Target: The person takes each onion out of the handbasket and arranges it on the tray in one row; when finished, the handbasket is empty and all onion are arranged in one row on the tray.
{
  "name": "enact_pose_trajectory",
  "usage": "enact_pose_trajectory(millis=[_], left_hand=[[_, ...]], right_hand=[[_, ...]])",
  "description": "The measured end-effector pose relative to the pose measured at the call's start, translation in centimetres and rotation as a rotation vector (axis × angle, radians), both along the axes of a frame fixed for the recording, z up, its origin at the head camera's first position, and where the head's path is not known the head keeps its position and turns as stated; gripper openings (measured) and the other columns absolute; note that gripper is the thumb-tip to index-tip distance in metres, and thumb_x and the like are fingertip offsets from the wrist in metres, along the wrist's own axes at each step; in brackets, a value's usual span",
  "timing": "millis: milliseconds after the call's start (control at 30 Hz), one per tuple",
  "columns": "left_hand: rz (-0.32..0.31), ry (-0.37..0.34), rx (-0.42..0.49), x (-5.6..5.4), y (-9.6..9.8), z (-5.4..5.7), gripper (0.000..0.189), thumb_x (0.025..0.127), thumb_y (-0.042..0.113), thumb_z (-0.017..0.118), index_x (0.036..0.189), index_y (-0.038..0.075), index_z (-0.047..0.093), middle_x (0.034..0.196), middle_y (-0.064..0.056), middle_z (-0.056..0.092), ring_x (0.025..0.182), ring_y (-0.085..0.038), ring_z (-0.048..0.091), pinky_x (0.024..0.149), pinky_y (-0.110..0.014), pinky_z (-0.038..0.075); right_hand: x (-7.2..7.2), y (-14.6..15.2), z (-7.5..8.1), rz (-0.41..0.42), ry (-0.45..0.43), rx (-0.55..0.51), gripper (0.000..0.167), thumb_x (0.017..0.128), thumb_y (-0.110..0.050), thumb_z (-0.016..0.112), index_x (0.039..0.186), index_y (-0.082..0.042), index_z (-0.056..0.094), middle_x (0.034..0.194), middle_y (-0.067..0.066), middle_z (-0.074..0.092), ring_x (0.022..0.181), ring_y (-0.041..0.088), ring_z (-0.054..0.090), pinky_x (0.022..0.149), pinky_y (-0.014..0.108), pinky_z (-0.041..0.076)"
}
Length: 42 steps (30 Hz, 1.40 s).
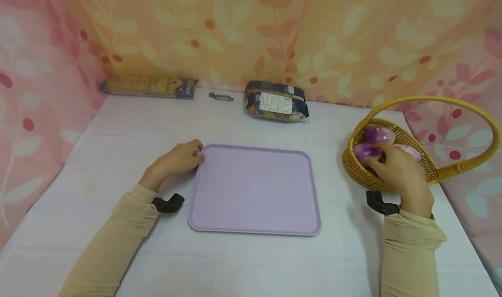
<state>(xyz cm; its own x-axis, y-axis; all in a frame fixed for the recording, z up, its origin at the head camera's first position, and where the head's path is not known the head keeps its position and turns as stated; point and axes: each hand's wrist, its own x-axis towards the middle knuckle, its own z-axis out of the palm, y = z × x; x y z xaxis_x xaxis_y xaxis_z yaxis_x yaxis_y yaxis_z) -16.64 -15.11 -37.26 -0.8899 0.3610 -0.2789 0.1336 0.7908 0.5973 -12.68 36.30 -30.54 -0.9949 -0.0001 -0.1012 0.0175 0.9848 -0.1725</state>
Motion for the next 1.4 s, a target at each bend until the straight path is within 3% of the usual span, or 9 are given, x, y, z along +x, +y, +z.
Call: enact_pose_trajectory(millis=[200,400,567,733,900,1033,1167,1267,1400], left_hand=[[0.002,-0.024,0.005,0.0,-0.1,0.1,0.044,0.099,0.020,0.045,0.133,-0.007,0.045,0.123,-0.030,0.060,0.106,-0.036,0.061,0.091,-0.050,0.049],[0.015,-0.067,0.007,0.0,0.0,0.2,0.047,0.100,0.024,0.044,0.136,-0.007,0.042,0.130,-0.032,0.055,0.118,-0.042,0.057,0.098,-0.054,0.046],[0.017,-0.058,0.012,0.0,0.0,0.2,0.048,0.100,0.025,0.044,0.136,-0.006,0.043,0.130,-0.032,0.056,0.118,-0.041,0.057,0.098,-0.054,0.046],[0.012,-0.039,0.013,-0.1,-0.2,-0.2,0.045,0.099,0.024,0.044,0.134,-0.005,0.045,0.126,-0.029,0.059,0.113,-0.037,0.059,0.095,-0.051,0.047],[0.011,-0.035,0.012,0.0,-0.3,-0.1,0.046,0.099,0.024,0.044,0.134,-0.006,0.045,0.126,-0.030,0.059,0.111,-0.037,0.059,0.095,-0.051,0.048],[0.008,-0.037,0.010,0.0,-0.3,0.0,0.047,0.099,0.024,0.043,0.134,-0.007,0.044,0.127,-0.032,0.057,0.112,-0.038,0.059,0.095,-0.052,0.048],[0.004,-0.040,0.008,0.2,-0.3,0.1,0.048,0.100,0.025,0.043,0.135,-0.008,0.043,0.130,-0.033,0.055,0.118,-0.042,0.057,0.098,-0.054,0.046],[-0.005,-0.031,0.009,0.3,-0.3,0.1,0.047,0.100,0.024,0.042,0.135,-0.008,0.044,0.130,-0.033,0.056,0.118,-0.042,0.057,0.098,-0.055,0.046],[-0.011,-0.022,0.021,0.3,-0.4,0.1,0.044,0.099,0.019,0.039,0.134,-0.008,0.045,0.122,-0.029,0.060,0.106,-0.035,0.059,0.094,-0.051,0.048]], right_hand=[[-0.4,0.0,-1.0,-0.050,0.020,-0.018,0.080,0.089,-0.060,0.057,0.131,0.006,0.042,0.118,0.038,0.058,0.100,0.057,0.058,0.078,0.067,0.045],[-1.0,-0.4,-2.3,-0.072,0.090,-0.053,0.068,0.088,-0.054,0.061,0.117,0.005,0.044,0.102,0.035,0.060,0.084,0.049,0.061,0.064,0.058,0.047],[-0.5,-0.8,-0.9,-0.072,0.164,-0.032,0.073,0.087,-0.049,0.065,0.138,-0.001,0.042,0.121,0.040,0.051,0.104,0.056,0.052,0.078,0.070,0.042],[0.9,-2.7,1.3,-0.080,0.340,-0.099,0.065,0.090,-0.039,0.063,0.147,-0.014,0.044,0.135,0.039,0.037,0.117,0.057,0.040,0.091,0.073,0.035],[1.4,-6.4,2.7,0.078,0.459,-0.238,0.061,0.087,-0.030,0.070,0.140,-0.009,0.051,0.135,0.030,0.045,0.118,0.051,0.045,0.094,0.069,0.037],[1.3,-9.3,2.8,0.181,0.373,-0.323,0.064,0.086,-0.031,0.071,0.138,-0.006,0.044,0.129,0.025,0.055,0.109,0.040,0.055,0.091,0.057,0.044],[1.1,-11.8,1.6,0.303,0.284,-0.315,0.074,0.085,-0.030,0.072,0.149,-0.017,0.037,0.124,0.023,0.053,0.095,0.033,0.058,0.079,0.045,0.047],[1.0,-13.4,0.4,0.435,0.261,-0.309,0.078,0.082,-0.026,0.074,0.150,-0.025,0.038,0.123,0.020,0.045,0.095,0.031,0.057,0.080,0.043,0.048],[0.8,-15.4,-0.9,0.532,0.237,-0.386,0.071,0.077,-0.025,0.077,0.139,-0.014,0.045,0.126,0.015,0.044,0.103,0.027,0.059,0.087,0.043,0.052]])
